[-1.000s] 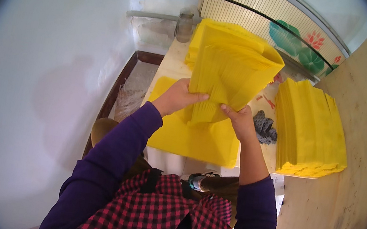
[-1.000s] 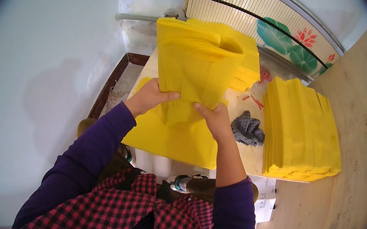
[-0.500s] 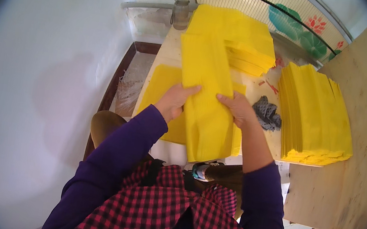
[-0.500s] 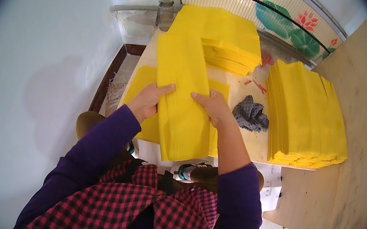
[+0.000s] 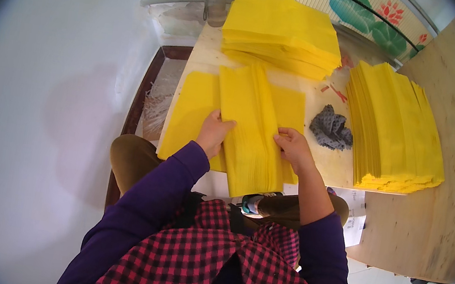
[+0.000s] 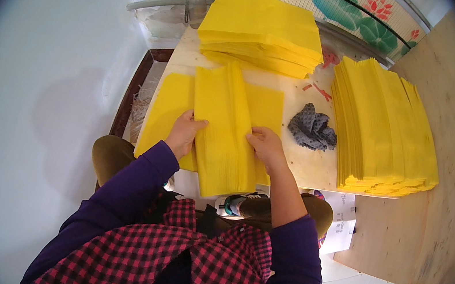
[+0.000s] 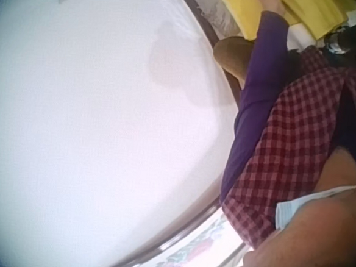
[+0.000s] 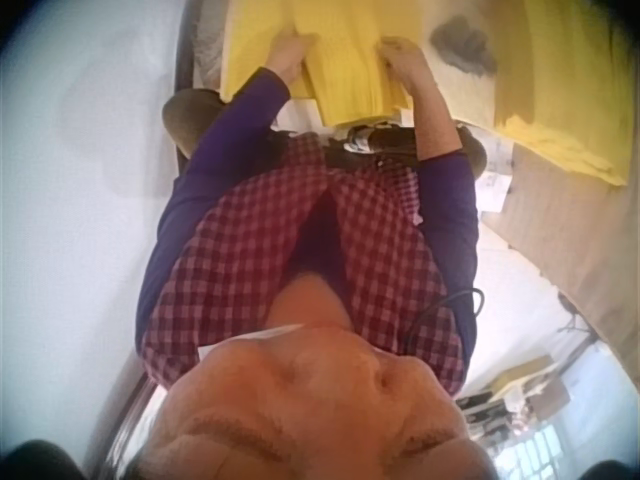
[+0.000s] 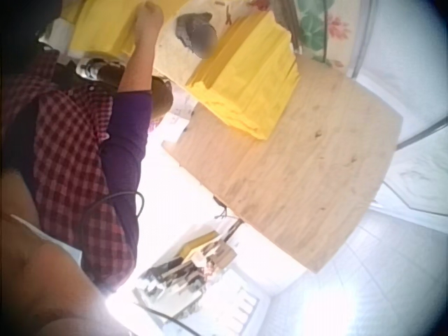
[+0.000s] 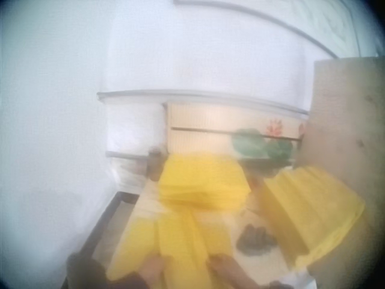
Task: The person folds yellow fabric sheets by hand on a table, repeatedly folding each sheet in half and then again, then stacking the folded pieces. The person works one sheet at a time, smoothing creases and aligning edges before adding each folded sheet to a growing stack.
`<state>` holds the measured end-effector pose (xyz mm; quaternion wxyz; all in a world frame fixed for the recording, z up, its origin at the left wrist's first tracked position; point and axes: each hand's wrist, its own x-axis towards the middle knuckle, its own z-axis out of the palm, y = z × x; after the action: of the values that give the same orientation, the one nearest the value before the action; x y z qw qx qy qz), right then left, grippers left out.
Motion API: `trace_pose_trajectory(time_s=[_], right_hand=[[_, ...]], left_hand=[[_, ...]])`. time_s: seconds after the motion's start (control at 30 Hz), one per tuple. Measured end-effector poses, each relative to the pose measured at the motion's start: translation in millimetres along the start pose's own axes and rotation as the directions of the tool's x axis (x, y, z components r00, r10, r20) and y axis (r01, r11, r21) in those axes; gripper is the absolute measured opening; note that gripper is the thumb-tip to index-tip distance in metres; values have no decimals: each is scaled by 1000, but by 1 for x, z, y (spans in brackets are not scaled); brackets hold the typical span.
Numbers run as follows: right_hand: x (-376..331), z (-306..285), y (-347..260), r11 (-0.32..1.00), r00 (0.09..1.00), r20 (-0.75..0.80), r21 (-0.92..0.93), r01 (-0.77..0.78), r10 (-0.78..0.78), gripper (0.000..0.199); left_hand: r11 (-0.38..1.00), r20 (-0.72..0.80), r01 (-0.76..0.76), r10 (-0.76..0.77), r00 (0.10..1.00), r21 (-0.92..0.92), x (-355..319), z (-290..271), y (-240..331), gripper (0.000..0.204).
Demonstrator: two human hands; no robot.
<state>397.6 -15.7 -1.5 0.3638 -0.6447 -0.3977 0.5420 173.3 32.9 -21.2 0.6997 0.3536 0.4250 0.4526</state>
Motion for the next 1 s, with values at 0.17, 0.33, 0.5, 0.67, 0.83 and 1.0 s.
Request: trace_pose_trajectory(time_s=[0.17, 0.33, 0.5, 0.67, 0.83, 1.0], right_hand=[[9, 5, 10, 993, 993, -19, -22, 120, -120, 40], [10, 7, 16, 984, 983, -51, -38, 174, -176, 41], [9, 8, 16, 982, 980, -80, -59, 180, -185, 41], [12, 9, 20, 975, 976, -92, -119, 185, -197, 40], [13, 12, 24, 964, 962, -124, -137, 227, -244, 40], [9, 15, 25, 965, 956, -159, -127, 228, -247, 39]], left_hand=[[996, -71, -83, 81, 994, -34, -5, 8, 2, 41], [983, -137, -160, 172, 975, 93, -16, 13, 5, 53], [806, -184, -273, 421, 888, 525, -20, 7, 5, 53], [180, 372, -573, 600, 708, 800, -10, 9, 20, 53], [-125, 666, -663, 292, 687, 738, 16, 54, 16, 48], [-244, 616, -580, 106, 780, 777, 40, 66, 7, 53]])
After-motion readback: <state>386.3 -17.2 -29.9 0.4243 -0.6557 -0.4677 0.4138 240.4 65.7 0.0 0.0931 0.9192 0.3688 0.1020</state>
